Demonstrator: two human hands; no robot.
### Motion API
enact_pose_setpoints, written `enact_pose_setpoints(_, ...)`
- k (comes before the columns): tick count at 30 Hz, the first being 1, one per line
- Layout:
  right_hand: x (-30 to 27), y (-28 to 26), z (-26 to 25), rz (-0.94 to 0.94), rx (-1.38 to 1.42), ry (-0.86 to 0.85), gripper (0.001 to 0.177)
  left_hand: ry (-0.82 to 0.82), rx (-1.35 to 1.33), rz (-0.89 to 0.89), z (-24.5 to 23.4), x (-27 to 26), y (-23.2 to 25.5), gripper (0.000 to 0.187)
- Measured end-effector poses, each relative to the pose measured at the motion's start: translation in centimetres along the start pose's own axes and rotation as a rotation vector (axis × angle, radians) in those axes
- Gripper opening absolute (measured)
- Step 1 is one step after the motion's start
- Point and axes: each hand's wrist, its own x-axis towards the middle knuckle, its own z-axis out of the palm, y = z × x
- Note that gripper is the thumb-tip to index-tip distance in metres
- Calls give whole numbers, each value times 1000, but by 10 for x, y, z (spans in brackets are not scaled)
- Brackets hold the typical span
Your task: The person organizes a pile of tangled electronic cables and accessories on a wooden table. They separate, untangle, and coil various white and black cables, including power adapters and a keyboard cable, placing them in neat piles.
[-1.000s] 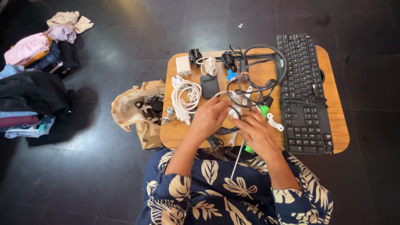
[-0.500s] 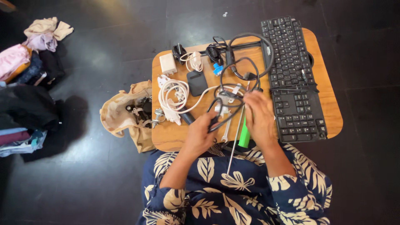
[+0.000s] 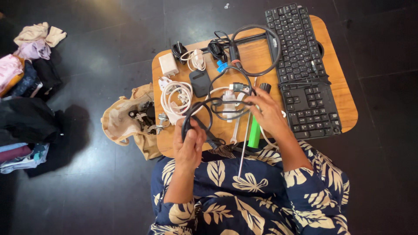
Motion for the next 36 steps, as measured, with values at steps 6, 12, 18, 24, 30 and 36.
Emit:
enact_pose_setpoints(6,-3,8,-12,-9,718,405,14,37,-274,13,-11,-8,26,36)
enact_pose_setpoints(12,3,6,-12,-28,621,424,16,-12,-77,68,-19,-13,4,37)
enact_pose_setpoints(18,6,-3,-12,229,-82,226,33,-100,-33,155,-28,-21,-3,35)
enact_pose_setpoints(24,-4,-32,-16,356,681,-299,52,-205,17,251,-19,-23,5,30)
enact_pose_setpoints(30,-19,-69,-19,-187,889,-424,69,-181,-137,332,-9,-25,13,26)
enact_pose_setpoints(36,-38,-76,-27,36,875,-246,32,4,123,160,-4,-31,17,32)
